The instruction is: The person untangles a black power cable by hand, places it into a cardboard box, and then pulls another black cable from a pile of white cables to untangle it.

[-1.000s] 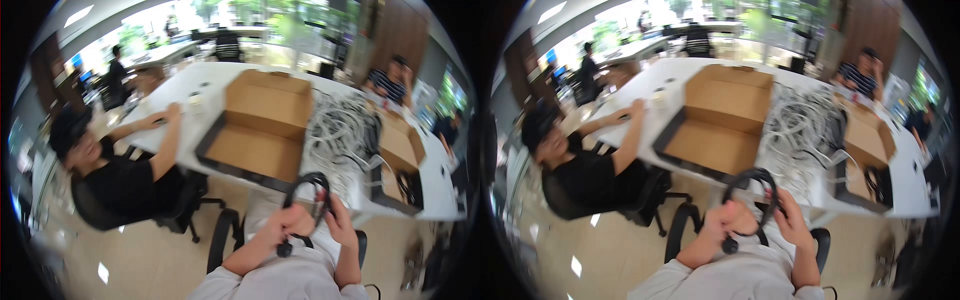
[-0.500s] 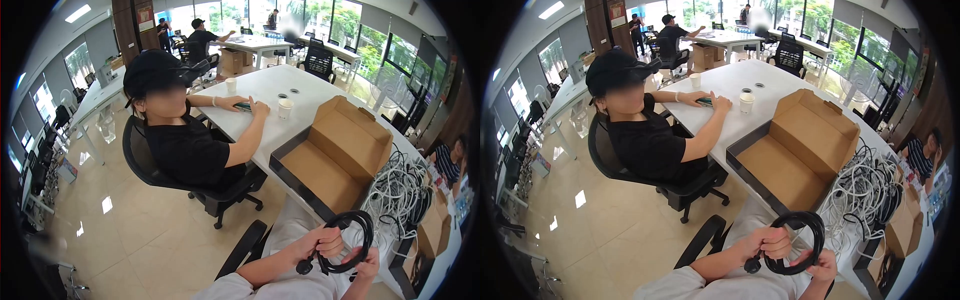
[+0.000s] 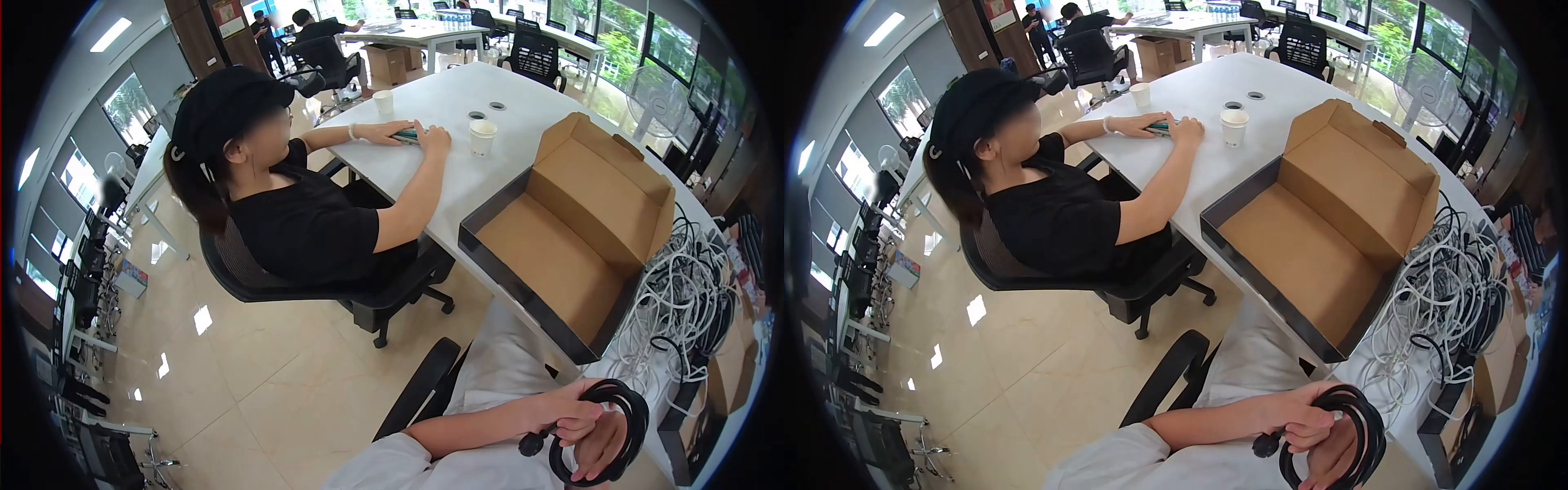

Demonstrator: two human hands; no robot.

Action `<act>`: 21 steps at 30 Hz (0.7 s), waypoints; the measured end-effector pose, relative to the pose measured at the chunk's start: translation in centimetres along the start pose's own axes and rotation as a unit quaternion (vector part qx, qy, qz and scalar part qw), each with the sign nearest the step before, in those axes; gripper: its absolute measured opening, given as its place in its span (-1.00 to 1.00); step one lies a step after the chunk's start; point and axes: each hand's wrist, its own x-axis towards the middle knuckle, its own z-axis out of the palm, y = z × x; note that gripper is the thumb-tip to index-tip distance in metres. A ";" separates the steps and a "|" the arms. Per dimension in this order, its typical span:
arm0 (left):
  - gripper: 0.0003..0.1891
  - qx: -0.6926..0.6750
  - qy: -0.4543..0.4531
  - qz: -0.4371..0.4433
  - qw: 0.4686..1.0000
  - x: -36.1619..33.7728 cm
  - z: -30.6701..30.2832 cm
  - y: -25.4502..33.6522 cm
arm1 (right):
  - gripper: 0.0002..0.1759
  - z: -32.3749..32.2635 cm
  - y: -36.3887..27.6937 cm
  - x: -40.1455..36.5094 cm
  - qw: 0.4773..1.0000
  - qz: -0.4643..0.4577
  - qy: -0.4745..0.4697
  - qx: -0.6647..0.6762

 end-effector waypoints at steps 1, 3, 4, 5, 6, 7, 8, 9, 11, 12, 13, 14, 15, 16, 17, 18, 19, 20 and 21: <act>-0.77 0.004 0.027 -0.006 1.000 0.0 -0.1 0.2 | -0.75 0.4 0.1 -0.2 1.000 0.000 -0.010 -0.001; -0.78 0.013 0.080 -0.018 0.997 0.2 0.2 1.2 | -0.75 1.1 0.2 -0.1 0.999 -0.003 0.039 -0.016; -0.83 -0.008 0.140 -0.010 0.990 0.3 0.6 1.8 | -0.78 4.0 -0.3 0.3 0.965 0.020 0.255 -0.051; -0.85 -0.028 0.153 0.017 0.988 0.2 0.5 2.0 | -0.76 6.9 -0.8 0.6 0.885 0.052 0.458 -0.067; -0.87 -0.047 0.165 0.044 0.984 0.2 0.0 2.3 | -0.68 7.2 -0.9 1.0 0.846 0.074 0.499 -0.174; -0.89 -0.067 0.177 0.071 0.979 0.1 -0.3 2.8 | -0.51 7.3 -1.6 0.9 0.792 0.138 0.529 -0.271; -0.90 -0.050 0.169 0.104 0.979 0.0 -0.5 3.4 | -0.44 7.4 -2.2 1.0 0.733 0.189 0.568 -0.321; -0.90 -0.014 0.193 0.124 0.973 0.0 -0.5 3.9 | -0.37 7.5 -2.7 1.1 0.667 0.238 0.602 -0.368; -0.90 0.056 0.243 0.164 0.954 0.0 -0.1 4.8 | -0.19 7.5 -2.3 1.6 0.620 0.261 0.655 -0.345; -0.92 0.084 0.250 0.173 0.949 0.1 0.4 5.1 | -0.15 7.2 -2.0 1.7 0.602 0.260 0.670 -0.348; -0.92 0.102 0.269 0.178 0.941 0.4 0.9 5.1 | -0.12 6.9 -1.8 1.7 0.585 0.257 0.684 -0.352; -0.92 0.121 0.287 0.183 0.932 0.7 1.5 5.1 | -0.06 6.7 -1.9 1.7 0.603 0.266 0.671 -0.338; -0.92 0.140 0.305 0.187 0.923 0.9 1.7 5.1 | -0.06 6.5 -1.9 1.6 0.614 0.261 0.675 -0.316; -0.92 0.131 0.295 0.197 0.926 0.8 1.6 5.2 | -0.06 6.3 -1.7 1.4 0.623 0.256 0.678 -0.294; -0.91 0.121 0.285 0.204 0.929 0.8 1.3 5.1 | -0.06 6.2 -1.4 1.2 0.631 0.250 0.682 -0.271; -0.90 0.110 0.273 0.208 0.933 0.8 1.0 4.9 | -0.10 6.0 -1.0 1.0 0.638 0.243 0.687 -0.249; -0.86 0.085 0.296 0.200 0.930 0.5 1.0 4.9 | -0.17 5.9 -0.4 0.7 0.636 0.232 0.697 -0.236; -0.75 0.090 0.298 0.194 0.930 0.1 0.4 5.0 | -0.28 5.9 -0.2 0.2 0.638 0.240 0.700 -0.211; -0.64 0.133 0.398 0.186 0.888 -0.2 -0.1 4.6 | -0.36 5.7 0.0 0.8 0.657 0.217 0.702 -0.166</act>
